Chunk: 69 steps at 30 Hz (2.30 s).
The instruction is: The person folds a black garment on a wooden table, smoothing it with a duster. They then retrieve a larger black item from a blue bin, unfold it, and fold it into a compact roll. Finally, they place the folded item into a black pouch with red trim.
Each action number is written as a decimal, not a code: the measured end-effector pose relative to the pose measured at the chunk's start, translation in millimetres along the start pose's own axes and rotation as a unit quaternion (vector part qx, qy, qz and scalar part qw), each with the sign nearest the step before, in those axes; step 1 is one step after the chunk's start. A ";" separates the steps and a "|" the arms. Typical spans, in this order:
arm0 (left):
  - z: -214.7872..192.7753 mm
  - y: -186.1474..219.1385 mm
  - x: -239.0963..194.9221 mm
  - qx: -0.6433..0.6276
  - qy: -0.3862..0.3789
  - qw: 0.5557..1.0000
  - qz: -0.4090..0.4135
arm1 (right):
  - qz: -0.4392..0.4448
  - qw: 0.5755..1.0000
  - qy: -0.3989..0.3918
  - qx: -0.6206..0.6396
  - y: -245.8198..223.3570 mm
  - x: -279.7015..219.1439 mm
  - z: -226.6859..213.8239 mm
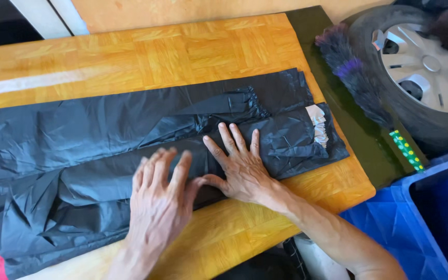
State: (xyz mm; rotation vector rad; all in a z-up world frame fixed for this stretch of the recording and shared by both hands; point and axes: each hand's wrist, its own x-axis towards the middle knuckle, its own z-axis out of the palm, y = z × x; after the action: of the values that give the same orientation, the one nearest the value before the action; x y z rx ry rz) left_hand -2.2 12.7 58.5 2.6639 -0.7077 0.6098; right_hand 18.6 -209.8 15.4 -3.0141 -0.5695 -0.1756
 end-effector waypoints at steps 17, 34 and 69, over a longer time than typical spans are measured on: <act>47.6 -23.2 -13.5 0.127 -0.071 0.989 0.018 | 0.329 0.919 0.178 -0.127 250.5 -97.8 -45.4; 50.5 -9.0 -28.0 0.179 -0.089 0.972 -0.124 | 0.131 0.980 0.135 0.060 37.7 -89.6 -69.4; 48.3 -6.8 -79.4 0.140 -0.047 0.976 -0.157 | -0.039 0.995 -0.076 0.059 -80.3 -68.5 -38.3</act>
State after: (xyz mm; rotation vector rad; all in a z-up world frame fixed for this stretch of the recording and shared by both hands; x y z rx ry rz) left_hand -45.6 30.2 -22.1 2.9940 -0.2226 0.5327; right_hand -78.0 -163.1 48.5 -2.9088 -0.6856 0.0832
